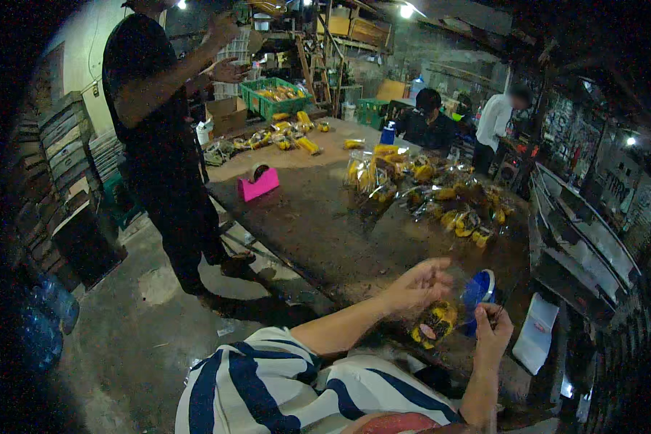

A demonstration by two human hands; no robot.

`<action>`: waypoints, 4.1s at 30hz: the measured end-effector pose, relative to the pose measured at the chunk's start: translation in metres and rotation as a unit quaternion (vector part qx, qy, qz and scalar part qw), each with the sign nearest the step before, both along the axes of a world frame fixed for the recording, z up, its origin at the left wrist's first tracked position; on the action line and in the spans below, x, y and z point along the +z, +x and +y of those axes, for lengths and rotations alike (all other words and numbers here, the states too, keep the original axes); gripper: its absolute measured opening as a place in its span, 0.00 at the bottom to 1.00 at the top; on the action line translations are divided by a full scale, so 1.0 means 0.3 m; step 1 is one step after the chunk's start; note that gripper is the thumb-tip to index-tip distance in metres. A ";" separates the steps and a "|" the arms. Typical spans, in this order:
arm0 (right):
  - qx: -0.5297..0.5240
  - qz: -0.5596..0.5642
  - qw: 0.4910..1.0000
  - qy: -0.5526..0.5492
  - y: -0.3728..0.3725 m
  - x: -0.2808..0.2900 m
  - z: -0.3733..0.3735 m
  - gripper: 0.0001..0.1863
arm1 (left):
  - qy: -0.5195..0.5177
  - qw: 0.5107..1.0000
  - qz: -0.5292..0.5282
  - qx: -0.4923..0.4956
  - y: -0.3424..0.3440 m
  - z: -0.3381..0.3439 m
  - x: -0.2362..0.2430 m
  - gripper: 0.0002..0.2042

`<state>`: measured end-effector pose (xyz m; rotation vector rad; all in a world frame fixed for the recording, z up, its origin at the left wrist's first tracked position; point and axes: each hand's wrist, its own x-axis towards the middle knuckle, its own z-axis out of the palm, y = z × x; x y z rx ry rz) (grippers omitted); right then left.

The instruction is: The person places yellow fruit pieces into clear plastic bags, seals each bag with a blue tape dispenser, and sets the sealed packages on the table. The person repeats this process for multiple bags throughout the clip.

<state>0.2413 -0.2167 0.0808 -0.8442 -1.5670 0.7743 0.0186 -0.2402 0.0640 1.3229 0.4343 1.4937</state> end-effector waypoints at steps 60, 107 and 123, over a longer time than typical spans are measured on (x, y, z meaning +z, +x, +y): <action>-0.101 -0.050 0.983 0.145 0.093 0.078 -0.050 0.10 | -0.041 0.966 -0.107 0.231 0.045 -0.045 0.088 0.03; 0.205 -0.216 0.953 -0.059 -0.334 0.075 0.131 0.12 | -0.034 0.818 -0.289 0.496 -0.723 -0.219 0.037 0.26; 0.080 -0.157 0.984 -0.028 -0.350 -0.004 0.107 0.10 | -0.098 0.900 -0.246 0.345 -0.578 -0.172 0.029 0.20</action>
